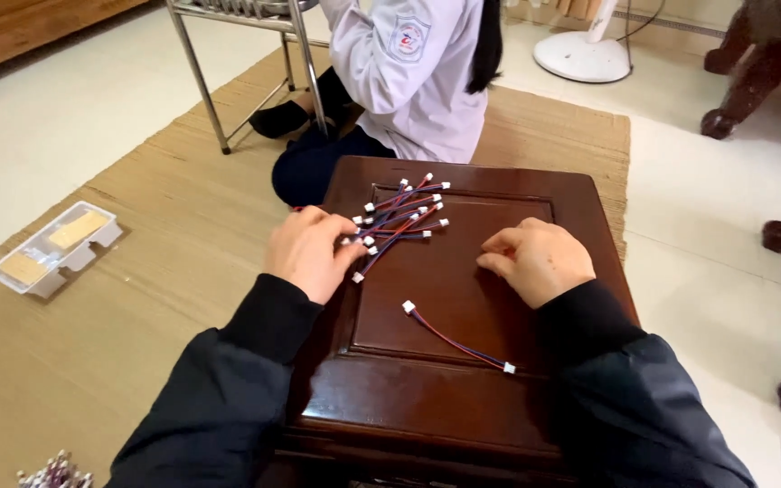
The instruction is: Assembling small wire harnesses by sliding components onto wires
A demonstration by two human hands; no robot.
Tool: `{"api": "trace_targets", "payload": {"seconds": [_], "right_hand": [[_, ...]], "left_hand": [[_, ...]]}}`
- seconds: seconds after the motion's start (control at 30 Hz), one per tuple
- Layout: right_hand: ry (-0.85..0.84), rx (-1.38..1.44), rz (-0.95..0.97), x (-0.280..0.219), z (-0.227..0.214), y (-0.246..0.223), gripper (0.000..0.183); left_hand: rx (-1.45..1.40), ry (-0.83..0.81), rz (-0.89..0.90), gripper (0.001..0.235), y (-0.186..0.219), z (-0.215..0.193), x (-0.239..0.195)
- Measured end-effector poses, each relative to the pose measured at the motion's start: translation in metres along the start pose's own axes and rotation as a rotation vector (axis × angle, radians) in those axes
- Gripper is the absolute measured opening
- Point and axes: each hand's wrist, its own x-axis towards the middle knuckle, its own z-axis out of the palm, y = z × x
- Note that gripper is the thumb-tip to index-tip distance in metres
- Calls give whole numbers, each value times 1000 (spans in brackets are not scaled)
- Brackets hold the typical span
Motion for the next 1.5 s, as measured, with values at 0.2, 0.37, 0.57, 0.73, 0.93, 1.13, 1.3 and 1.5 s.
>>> {"api": "trace_targets", "payload": {"seconds": [0.2, 0.37, 0.57, 0.73, 0.93, 1.13, 1.3, 1.5], "right_hand": [[66, -143, -44, 9, 18, 5, 20], [78, -172, -31, 8, 18, 6, 18], [33, -174, -11, 8, 15, 5, 21], [72, -226, -55, 9, 19, 11, 25], [86, -201, -33, 6, 15, 7, 24], [66, -130, 8, -1, -1, -2, 23], [35, -142, -13, 4, 11, 4, 19], [32, -35, -5, 2, 3, -3, 16]], "left_hand": [[51, -88, -43, 23, -1, 2, -3], [11, -71, -17, 17, -5, 10, -1], [24, -81, -53, 22, -4, 8, -1], [26, -131, -93, 18, -8, 12, -1], [-81, -38, -152, 17, 4, -30, -15], [-578, 105, -29, 13, 52, -67, -12], [-1159, -19, -146, 14, 87, -17, 27], [-1523, -88, -319, 20, 98, 36, 37]]}}
